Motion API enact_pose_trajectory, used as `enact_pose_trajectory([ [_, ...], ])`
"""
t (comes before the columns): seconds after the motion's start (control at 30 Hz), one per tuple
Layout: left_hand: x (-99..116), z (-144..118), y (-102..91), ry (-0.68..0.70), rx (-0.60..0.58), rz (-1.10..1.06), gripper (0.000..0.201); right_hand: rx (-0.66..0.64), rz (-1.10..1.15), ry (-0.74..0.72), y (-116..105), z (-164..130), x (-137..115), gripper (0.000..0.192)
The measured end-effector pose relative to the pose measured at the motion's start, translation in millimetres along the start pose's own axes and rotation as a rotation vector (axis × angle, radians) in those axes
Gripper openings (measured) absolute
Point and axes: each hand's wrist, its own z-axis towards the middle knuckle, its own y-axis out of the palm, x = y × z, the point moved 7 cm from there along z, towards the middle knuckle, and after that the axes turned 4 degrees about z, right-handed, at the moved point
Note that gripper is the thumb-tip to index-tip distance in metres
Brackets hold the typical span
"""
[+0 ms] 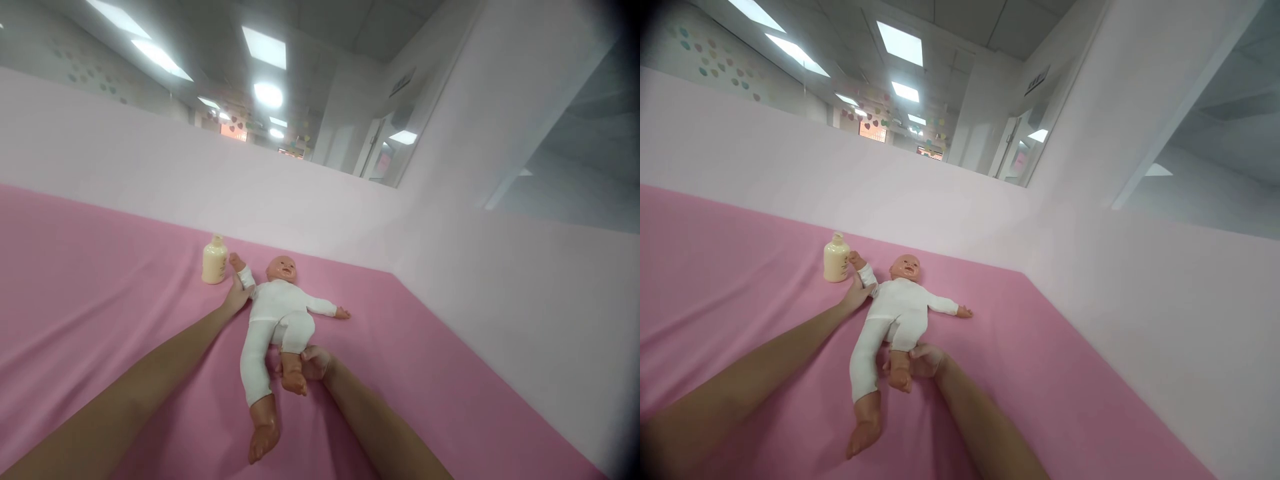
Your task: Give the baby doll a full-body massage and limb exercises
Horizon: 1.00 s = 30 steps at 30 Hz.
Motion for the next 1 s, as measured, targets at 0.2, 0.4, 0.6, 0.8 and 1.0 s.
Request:
enact_pose_trajectory([
  [0.2,7,-3,1.0,0.05,-0.024,0.039,0.049,-0.057,-0.041,-0.048,5,3,-4,0.049],
  [0.4,28,-14,2.8,0.118,-0.085,0.095,0.054,-0.036,0.021,-0.041,12,1,-7,0.046],
  [0.6,48,-19,20.8,0.282,-0.224,0.202,0.047,-0.028,-0.028,-0.077,13,3,-6,0.036],
  [0.8,41,-20,28.1,0.363,-0.29,0.288,0.046,-0.051,0.007,-0.019,8,5,1,0.048],
  [1.0,39,-19,27.3,0.356,-0.281,0.262,0.042,-0.026,0.027,-0.011,5,4,3,0.051],
])
